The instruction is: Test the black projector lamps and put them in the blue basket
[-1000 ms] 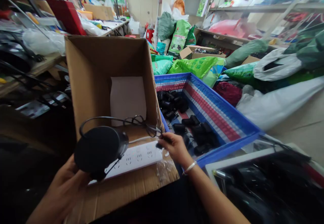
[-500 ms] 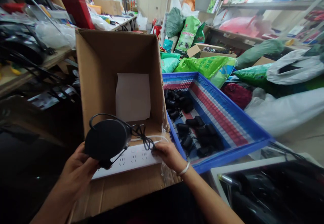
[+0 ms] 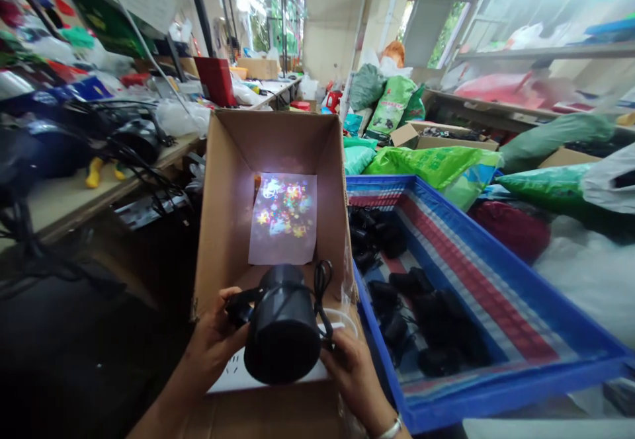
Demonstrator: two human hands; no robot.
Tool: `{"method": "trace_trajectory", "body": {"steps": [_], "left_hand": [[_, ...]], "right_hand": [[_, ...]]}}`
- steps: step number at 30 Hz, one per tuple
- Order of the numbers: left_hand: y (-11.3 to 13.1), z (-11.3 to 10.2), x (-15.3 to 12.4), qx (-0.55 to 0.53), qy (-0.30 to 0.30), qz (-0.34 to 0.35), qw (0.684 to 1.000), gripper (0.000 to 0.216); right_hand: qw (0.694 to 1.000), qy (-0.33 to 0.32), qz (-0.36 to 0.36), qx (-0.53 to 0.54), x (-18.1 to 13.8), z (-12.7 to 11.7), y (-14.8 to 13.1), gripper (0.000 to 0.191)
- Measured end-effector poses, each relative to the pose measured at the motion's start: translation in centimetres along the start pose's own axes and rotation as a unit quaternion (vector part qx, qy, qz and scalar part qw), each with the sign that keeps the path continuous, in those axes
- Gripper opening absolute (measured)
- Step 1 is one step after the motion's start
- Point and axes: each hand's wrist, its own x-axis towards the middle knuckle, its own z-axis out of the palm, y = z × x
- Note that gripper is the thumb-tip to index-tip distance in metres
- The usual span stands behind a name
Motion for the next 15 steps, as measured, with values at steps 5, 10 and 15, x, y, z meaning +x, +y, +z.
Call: {"method": "trace_trajectory", "body": {"steps": [5,10,15], "left_hand": [[-0.3,0.0,-0.5,-0.006,0.005,-0.015,1.0,0.033],[-0.8,-0.7,-0.9,-0.03,-0.028,-0.041,0.998,0.042],[-1.1,-1.2,-1.1,-0.038,-0.047,-0.042,0.997,0.041]], "right_hand": [[0.999,0.032,0.011,0.017,0.2,0.4,0.3,0.004],[1.0,0.017,0.013,0.007,0.1,0.4,0.3,0.012],[1.0,0.02,0.011,-0.009,0.0,0.5,0.7,0.014]]}}
